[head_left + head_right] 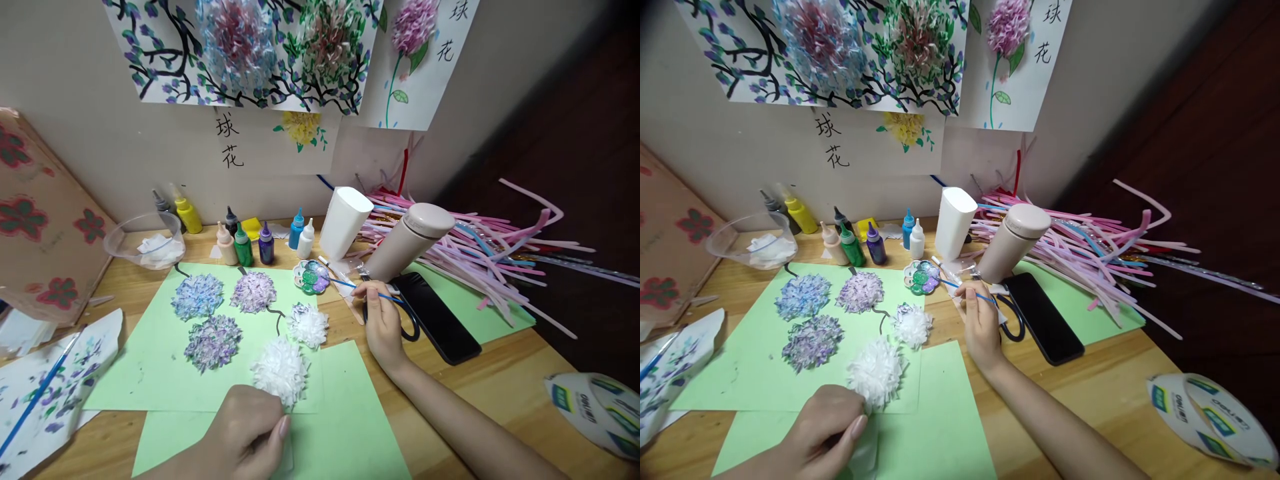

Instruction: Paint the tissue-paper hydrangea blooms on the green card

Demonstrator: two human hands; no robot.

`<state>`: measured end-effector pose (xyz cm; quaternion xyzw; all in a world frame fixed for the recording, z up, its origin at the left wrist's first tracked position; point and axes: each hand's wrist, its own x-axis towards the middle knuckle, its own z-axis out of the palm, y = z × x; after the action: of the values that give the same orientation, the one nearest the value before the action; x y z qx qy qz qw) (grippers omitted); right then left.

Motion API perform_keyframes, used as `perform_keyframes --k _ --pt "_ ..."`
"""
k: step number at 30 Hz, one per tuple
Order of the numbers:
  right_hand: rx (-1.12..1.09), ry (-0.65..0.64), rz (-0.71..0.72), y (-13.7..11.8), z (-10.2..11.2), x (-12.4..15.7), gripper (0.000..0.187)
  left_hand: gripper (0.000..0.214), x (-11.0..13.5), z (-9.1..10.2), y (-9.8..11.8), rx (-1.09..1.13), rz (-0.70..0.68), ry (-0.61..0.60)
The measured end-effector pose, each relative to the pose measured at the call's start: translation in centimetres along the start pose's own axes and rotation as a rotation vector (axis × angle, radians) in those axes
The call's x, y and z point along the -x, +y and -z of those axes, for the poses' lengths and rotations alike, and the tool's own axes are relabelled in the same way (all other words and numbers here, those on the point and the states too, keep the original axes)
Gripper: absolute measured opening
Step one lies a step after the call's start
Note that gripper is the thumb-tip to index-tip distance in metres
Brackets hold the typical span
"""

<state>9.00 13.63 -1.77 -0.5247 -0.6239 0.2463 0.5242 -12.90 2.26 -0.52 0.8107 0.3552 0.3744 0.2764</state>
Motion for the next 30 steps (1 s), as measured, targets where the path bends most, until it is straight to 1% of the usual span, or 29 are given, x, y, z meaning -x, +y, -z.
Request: perform_keyframes --k 3,7,11,15,21,23,27,30 --pt "0.001 0.008 0.004 -0.16 -0.04 -0.03 0.034 0.031 0.02 -0.02 -0.03 0.006 0.005 0.005" --pt "-0.018 -0.029 -0.005 -0.18 -0.02 -0.14 0.033 0.030 0.08 -0.04 -0.09 0.024 0.014 -0.002" --pt "-0.042 -0.008 -0.019 -0.24 -0.03 -0.18 0.033 0.030 0.08 -0.02 -0.14 0.035 0.004 -0.002" --pt "-0.045 -0.026 -0.017 0.00 -0.02 -0.08 0.032 0.030 0.05 0.00 -0.03 0.034 0.007 -0.004" --pt "-0.037 0.088 0.039 0.74 0.12 0.07 0.033 0.030 0.21 -0.07 -0.07 0.048 0.010 -0.002" --pt "-0.041 0.084 0.034 0.71 0.08 0.08 0.033 0.030 0.23 -0.06 -0.12 0.052 0.009 0.000" --pt "-0.055 0.029 -0.001 0.53 -0.04 0.09 0.033 0.030 0.19 -0.03 -0.11 0.053 0.013 -0.014" --pt "-0.049 0.064 0.023 0.73 -0.02 0.09 0.033 0.030 0.22 -0.03 -0.08 0.057 0.018 -0.018"
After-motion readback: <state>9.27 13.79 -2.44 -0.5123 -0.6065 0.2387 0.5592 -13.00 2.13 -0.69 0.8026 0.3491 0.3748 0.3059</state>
